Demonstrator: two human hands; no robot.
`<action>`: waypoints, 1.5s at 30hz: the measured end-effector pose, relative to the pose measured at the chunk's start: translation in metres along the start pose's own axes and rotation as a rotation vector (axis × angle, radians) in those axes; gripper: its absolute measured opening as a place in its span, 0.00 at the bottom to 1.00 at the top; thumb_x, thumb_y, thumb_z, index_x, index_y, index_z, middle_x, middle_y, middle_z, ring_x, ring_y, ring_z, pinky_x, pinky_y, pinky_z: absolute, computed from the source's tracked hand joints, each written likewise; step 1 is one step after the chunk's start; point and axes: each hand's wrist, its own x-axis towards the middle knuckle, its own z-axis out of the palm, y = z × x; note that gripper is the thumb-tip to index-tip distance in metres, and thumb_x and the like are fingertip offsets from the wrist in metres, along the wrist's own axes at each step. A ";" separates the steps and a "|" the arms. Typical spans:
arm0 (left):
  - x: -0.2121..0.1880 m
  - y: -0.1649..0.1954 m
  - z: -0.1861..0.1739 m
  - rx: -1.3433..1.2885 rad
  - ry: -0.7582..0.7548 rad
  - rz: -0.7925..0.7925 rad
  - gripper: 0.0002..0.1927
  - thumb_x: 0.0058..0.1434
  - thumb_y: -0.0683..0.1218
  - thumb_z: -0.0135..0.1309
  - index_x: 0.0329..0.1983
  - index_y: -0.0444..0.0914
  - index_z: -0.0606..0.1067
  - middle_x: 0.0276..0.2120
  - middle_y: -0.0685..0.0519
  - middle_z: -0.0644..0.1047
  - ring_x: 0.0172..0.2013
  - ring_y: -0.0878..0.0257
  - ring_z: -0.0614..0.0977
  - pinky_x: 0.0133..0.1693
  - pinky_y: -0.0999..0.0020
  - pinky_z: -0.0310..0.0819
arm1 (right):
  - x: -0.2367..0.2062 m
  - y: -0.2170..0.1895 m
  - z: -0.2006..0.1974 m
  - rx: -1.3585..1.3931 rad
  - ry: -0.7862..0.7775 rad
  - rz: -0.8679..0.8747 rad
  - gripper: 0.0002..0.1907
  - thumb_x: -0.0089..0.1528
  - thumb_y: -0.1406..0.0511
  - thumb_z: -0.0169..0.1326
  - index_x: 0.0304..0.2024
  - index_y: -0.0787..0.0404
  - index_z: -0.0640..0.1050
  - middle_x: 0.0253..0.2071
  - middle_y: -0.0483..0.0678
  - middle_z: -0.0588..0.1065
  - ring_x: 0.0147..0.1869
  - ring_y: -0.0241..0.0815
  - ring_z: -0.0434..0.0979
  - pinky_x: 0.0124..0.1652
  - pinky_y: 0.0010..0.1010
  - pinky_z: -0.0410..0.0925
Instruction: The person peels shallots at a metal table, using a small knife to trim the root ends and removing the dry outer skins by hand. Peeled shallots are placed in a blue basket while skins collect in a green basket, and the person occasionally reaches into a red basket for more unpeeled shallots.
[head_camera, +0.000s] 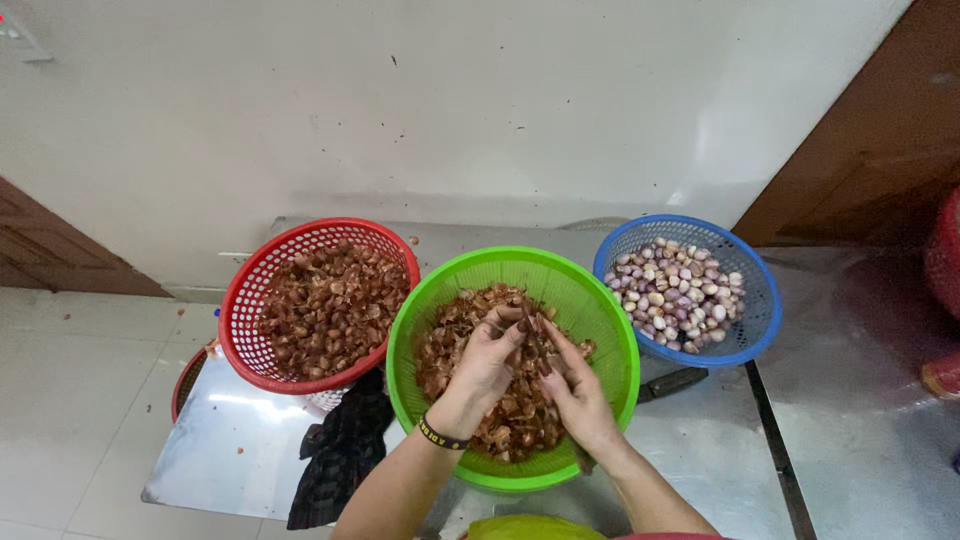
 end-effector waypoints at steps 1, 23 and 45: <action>0.000 -0.002 0.000 0.000 -0.012 0.024 0.11 0.60 0.45 0.62 0.44 0.43 0.74 0.38 0.61 0.80 0.33 0.74 0.78 0.28 0.80 0.67 | 0.000 0.003 0.003 -0.021 0.013 -0.035 0.33 0.68 0.73 0.46 0.76 0.57 0.58 0.64 0.40 0.68 0.59 0.29 0.71 0.53 0.23 0.68; 0.005 -0.017 -0.018 0.080 -0.052 -0.364 0.11 0.70 0.52 0.55 0.46 0.40 0.76 0.34 0.55 0.80 0.31 0.65 0.80 0.33 0.67 0.77 | 0.024 0.013 -0.036 -0.461 -0.004 0.510 0.22 0.67 0.61 0.53 0.64 0.57 0.74 0.52 0.55 0.82 0.52 0.54 0.79 0.51 0.44 0.73; -0.003 -0.018 -0.003 0.399 -0.112 0.072 0.12 0.69 0.45 0.57 0.50 0.32 0.74 0.41 0.55 0.79 0.42 0.69 0.79 0.45 0.71 0.76 | 0.025 0.008 -0.039 -0.212 0.002 0.072 0.16 0.66 0.62 0.59 0.53 0.64 0.77 0.43 0.45 0.81 0.44 0.31 0.79 0.43 0.23 0.72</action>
